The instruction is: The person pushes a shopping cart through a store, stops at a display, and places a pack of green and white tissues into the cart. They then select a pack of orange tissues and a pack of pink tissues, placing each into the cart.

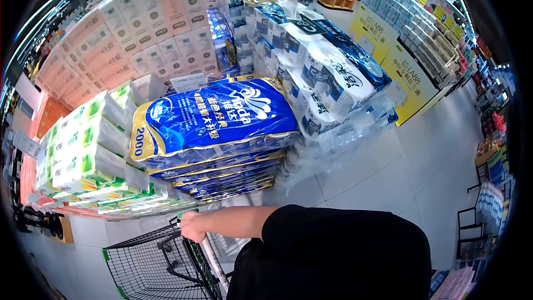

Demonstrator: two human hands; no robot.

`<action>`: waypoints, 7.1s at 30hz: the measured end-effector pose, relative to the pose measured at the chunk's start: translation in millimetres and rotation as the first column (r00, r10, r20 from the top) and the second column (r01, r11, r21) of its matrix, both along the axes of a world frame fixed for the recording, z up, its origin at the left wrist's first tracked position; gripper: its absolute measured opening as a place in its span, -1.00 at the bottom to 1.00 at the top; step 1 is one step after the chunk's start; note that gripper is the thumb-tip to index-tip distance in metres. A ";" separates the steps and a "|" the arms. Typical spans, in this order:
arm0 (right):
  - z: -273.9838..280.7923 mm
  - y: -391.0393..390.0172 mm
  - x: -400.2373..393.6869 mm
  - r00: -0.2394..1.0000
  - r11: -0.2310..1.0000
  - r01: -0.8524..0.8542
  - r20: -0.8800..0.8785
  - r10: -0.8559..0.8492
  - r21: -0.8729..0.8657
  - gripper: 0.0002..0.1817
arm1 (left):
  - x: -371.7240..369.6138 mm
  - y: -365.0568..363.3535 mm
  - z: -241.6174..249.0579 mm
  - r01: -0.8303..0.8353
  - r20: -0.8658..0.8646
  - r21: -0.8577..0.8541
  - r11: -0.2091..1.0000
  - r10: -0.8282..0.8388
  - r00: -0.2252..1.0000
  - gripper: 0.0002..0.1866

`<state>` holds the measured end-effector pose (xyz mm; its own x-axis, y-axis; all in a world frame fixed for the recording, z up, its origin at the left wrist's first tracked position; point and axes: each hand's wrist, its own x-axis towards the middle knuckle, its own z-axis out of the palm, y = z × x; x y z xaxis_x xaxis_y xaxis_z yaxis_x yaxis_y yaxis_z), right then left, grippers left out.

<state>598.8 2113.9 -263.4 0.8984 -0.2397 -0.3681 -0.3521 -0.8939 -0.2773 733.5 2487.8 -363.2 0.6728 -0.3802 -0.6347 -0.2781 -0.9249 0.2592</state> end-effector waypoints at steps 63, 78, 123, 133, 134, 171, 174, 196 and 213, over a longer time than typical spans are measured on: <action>-21.8 23.2 185.6 0.993 0.963 -0.045 0.120 0.013 0.267 -0.44 | 131.2 -79.1 52.8 -0.173 -0.503 -0.033 0.984 0.133 0.854 -0.33; -26.1 15.2 283.3 0.999 0.963 0.017 0.045 -0.030 0.270 -0.43 | 242.9 -91.1 17.0 0.030 -0.504 -0.085 0.996 -0.069 0.861 -0.23; 207.7 -158.6 168.7 0.649 0.653 0.684 0.680 -0.342 -0.325 -0.16 | 263.4 -560.8 289.5 0.868 0.800 -0.494 0.047 -0.366 0.475 -0.43; 206.6 -155.5 169.5 0.673 0.670 0.652 0.679 -0.295 -0.355 -0.17 | 262.1 -546.9 282.5 0.848 0.819 -0.527 0.049 -0.236 0.523 -0.46; 207.5 -151.0 171.4 0.684 0.657 0.649 0.673 -0.282 -0.384 -0.17 | 262.6 -543.8 281.9 0.848 0.819 -0.528 0.054 -0.232 0.525 -0.46; 222.1 -151.0 190.3 0.746 0.686 0.635 0.511 -0.427 -0.354 -0.06 | 162.2 -458.8 122.1 0.036 0.006 -0.951 0.306 -0.099 0.995 -0.14; 220.1 -153.2 189.4 0.737 0.684 0.640 0.531 -0.417 -0.351 -0.06 | 157.1 -460.1 127.0 0.034 -0.006 -0.954 0.299 -0.133 0.991 -0.12; 221.6 -115.8 157.7 0.617 0.763 0.586 0.761 -0.203 -0.272 -0.08 | 178.7 -445.9 124.2 -0.337 -0.352 -0.935 0.109 -0.201 0.914 -0.19; 242.4 -45.1 124.1 0.399 0.804 0.590 0.891 -0.214 -0.071 -0.08 | 192.5 -385.6 171.7 -0.910 -0.442 -0.407 0.083 -0.889 0.116 -0.18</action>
